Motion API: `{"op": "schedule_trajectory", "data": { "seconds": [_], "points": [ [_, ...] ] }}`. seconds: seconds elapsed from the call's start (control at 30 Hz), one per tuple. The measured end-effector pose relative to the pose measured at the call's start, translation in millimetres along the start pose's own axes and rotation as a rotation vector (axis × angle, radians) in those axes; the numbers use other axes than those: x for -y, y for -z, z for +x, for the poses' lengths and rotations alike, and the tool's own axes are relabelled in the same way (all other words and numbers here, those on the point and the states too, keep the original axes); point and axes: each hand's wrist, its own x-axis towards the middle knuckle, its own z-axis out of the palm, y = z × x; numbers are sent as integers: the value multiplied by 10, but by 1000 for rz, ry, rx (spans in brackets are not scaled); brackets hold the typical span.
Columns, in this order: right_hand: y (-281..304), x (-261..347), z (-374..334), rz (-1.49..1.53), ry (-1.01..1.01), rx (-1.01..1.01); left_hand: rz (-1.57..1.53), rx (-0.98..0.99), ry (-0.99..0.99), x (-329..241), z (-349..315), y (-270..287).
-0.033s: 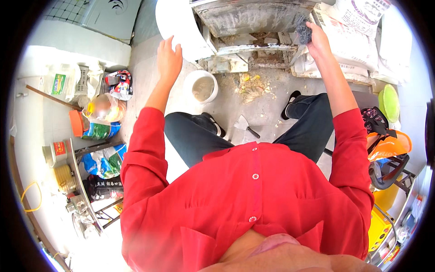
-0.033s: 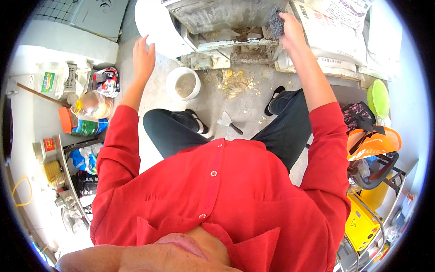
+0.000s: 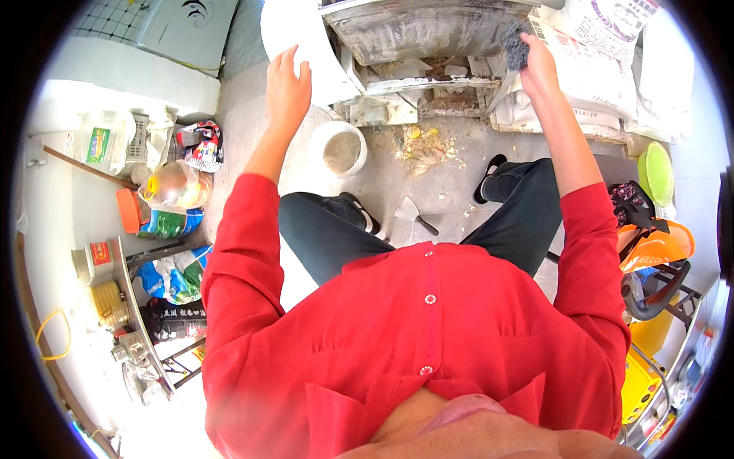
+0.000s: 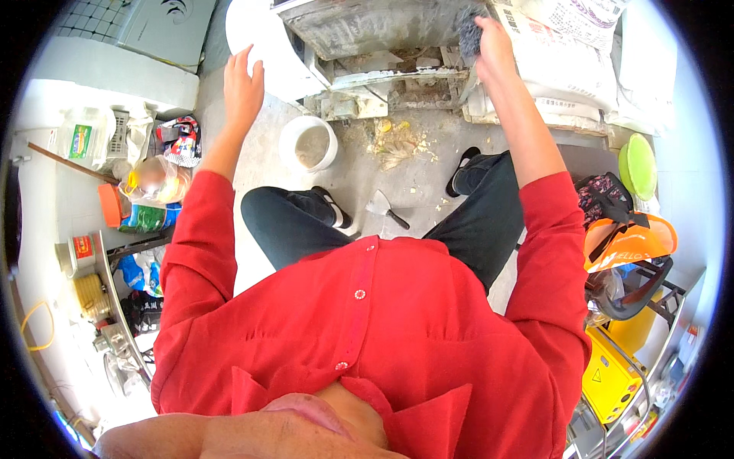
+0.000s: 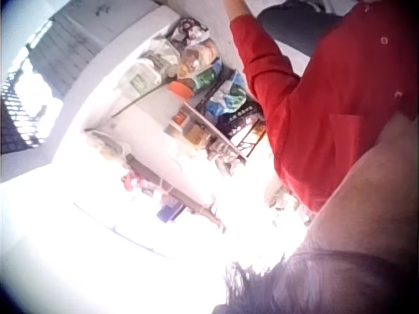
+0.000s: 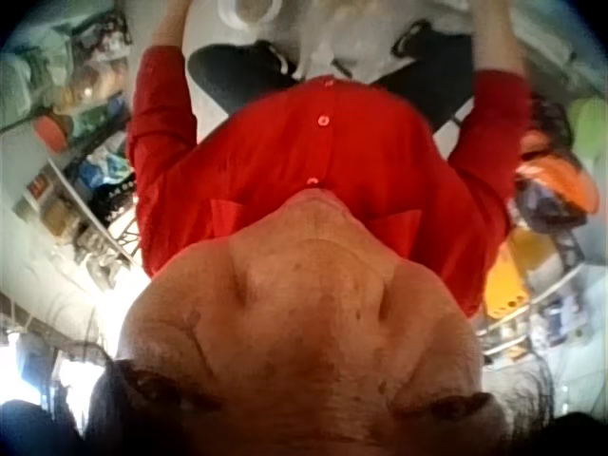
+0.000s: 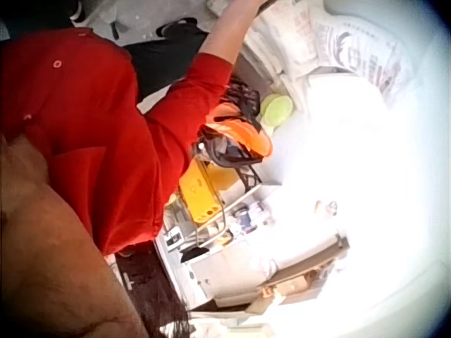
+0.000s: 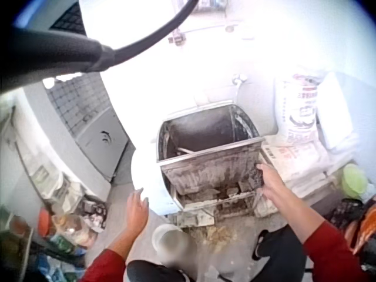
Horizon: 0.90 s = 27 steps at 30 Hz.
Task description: The person cleans a dough mixer by scrubbing the interior and exterior surfaces with a scouring pad and frequently dipping it into a bucket of water.
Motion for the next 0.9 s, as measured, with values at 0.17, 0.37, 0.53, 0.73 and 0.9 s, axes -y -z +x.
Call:
{"op": "schedule_trajectory", "data": {
  "seconds": [0.17, 0.37, 0.53, 0.73, 0.9],
  "points": [
    [-234, -33, 574, -177, 475, -501, -160, -15, -274, -590, 1085, -250],
    [-1245, -741, 318, -324, 572, -813, 90, 299, -406, -452, 1602, -723],
    [-2613, -1282, -609, -276, 744, -228, 91, 484, -344, -705, 1682, -653],
    [-1786, -973, -312, -464, 927, -93, 181, 441, -438, -310, 1608, -623],
    [-642, -262, 239, -397, 826, -547, 191, 491, -354, -375, 1599, -651]
  ]
}}
